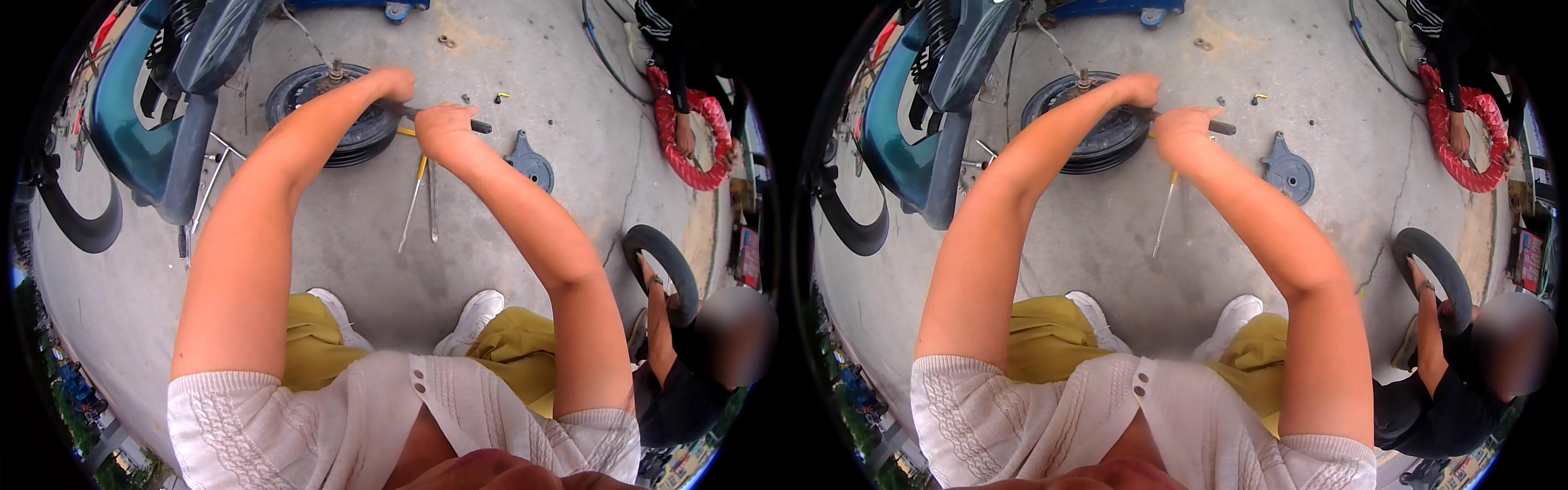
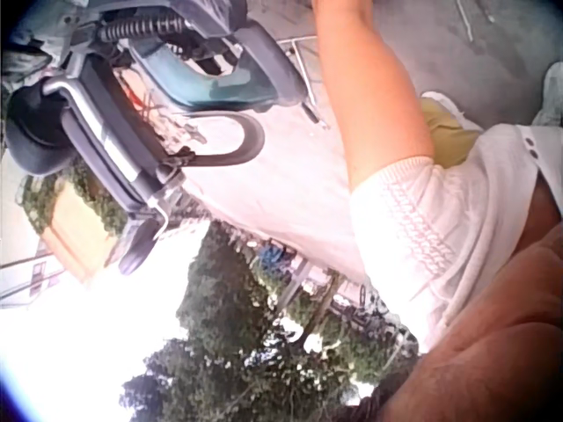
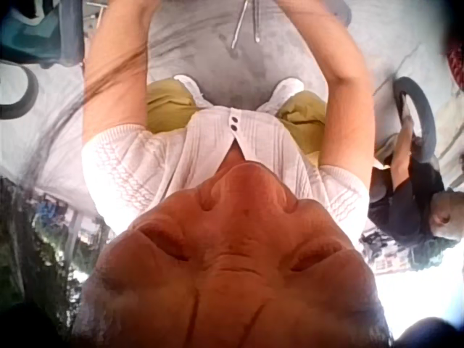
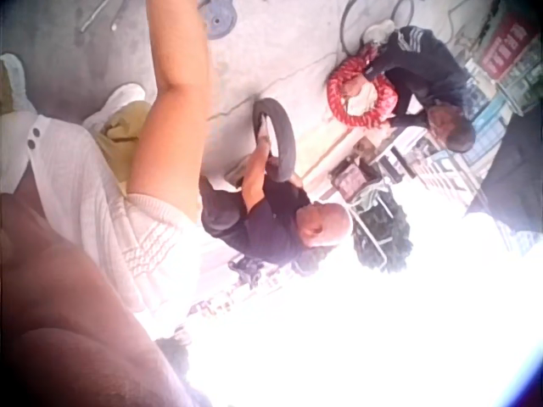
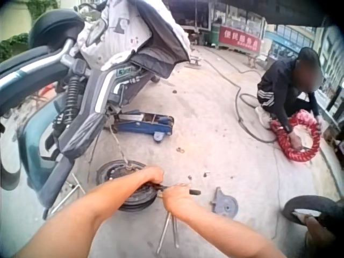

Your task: The person removes a tire from a scooter wheel using pliers and a tire lever, then fits a new tire onto the rim. They use a tire lever to pry the tire bead over the rim edge and secure it in place.

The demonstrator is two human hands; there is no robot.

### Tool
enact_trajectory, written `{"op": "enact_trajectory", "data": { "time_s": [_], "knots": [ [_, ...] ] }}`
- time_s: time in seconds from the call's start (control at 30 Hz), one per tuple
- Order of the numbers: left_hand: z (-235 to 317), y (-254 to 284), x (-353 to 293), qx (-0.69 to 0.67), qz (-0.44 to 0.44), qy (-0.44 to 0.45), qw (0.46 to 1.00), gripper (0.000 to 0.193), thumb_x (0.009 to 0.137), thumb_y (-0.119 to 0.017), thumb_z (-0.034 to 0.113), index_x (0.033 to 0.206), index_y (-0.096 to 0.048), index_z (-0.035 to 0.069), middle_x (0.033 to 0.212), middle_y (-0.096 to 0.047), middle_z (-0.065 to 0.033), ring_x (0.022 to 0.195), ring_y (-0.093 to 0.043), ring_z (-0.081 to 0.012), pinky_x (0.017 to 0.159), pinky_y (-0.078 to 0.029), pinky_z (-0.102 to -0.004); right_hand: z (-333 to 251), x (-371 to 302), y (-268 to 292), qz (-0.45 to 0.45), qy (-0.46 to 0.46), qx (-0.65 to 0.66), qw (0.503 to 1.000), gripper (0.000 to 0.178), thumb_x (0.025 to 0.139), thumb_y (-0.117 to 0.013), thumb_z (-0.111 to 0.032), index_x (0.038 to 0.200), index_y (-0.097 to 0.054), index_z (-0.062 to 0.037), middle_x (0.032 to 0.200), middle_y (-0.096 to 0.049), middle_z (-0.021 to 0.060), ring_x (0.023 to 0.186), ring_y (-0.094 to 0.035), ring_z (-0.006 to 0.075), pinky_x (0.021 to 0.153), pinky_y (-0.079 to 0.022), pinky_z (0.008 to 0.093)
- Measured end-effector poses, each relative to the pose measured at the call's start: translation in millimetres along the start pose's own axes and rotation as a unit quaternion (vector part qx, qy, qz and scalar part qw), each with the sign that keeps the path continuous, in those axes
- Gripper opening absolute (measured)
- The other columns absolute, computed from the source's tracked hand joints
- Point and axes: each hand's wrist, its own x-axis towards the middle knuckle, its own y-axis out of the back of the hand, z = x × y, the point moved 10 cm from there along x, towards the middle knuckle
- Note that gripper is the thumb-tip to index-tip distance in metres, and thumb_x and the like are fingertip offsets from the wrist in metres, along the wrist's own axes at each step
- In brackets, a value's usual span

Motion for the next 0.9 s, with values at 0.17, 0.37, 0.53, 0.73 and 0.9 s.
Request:
{"op": "enact_trajectory", "data": {
  "time_s": [0.17,0.37,0.53,0.73,0.9],
  "knots": [
    [4.4,7.1,-4.1,-0.057,0.022,0.014,0.998,0.033,0.076,-0.054,0.011,0.101,-0.066,-0.007,0.11,-0.063,-0.0259,0.104,-0.06,-0.0391,0.089,-0.047,-0.0445,-7.7,2.0,2.9,-0.012,-0.028,0.002,1.0,0.038,0.083,-0.062,-0.014,0.12,-0.063,-0.0043,0.13,-0.055,0.0214,0.126,-0.047,0.0411,0.102,-0.03,0.0656],
    [-12.5,-3.1,-2.4,-0.014,-0.01,0.078,0.997,0.037,0.08,-0.053,0.015,0.113,-0.065,0.001,0.123,-0.059,-0.0202,0.116,-0.056,-0.0347,0.093,-0.046,-0.044,-13.9,5.8,-15.8,-0.025,-0.092,0.103,0.99,0.048,0.086,-0.062,-0.022,0.128,-0.056,-0.0005,0.139,-0.045,0.0222,0.131,-0.039,0.0419,0.104,-0.024,0.067],
    [-3.1,1.8,4.4,0.021,0.02,0.076,0.997,0.036,0.08,-0.053,0.015,0.111,-0.065,0.0,0.121,-0.059,-0.0218,0.116,-0.055,-0.0373,0.095,-0.045,-0.045,-22.3,5.4,-18.3,-0.061,-0.189,0.042,0.979,0.068,0.075,-0.073,-0.026,0.133,-0.05,0.0021,0.142,-0.039,0.025,0.131,-0.036,0.0469,0.102,-0.024,0.0709],
    [-16.9,3.9,-16.2,0.006,0.047,0.085,0.995,0.031,0.08,-0.056,0.014,0.107,-0.066,0.002,0.116,-0.062,-0.0213,0.111,-0.059,-0.0371,0.092,-0.047,-0.0453,-57.6,27.3,-19.4,-0.105,-0.147,0.072,0.981,0.067,0.067,-0.08,-0.022,0.126,-0.057,0.0009,0.131,-0.049,0.0239,0.125,-0.041,0.0434,0.098,-0.033,0.0694],
    [1.3,10.4,-23.3,-0.02,0.095,0.06,0.993,0.03,0.078,-0.059,0.017,0.103,-0.068,0.004,0.112,-0.064,-0.0205,0.107,-0.061,-0.0366,0.088,-0.049,-0.0446,-27.5,37.9,-37.7,-0.07,-0.217,0.154,0.961,0.069,0.072,-0.077,-0.023,0.131,-0.049,-0.0016,0.134,-0.047,0.0235,0.124,-0.043,0.0436,0.097,-0.037,0.0632]
  ]
}}
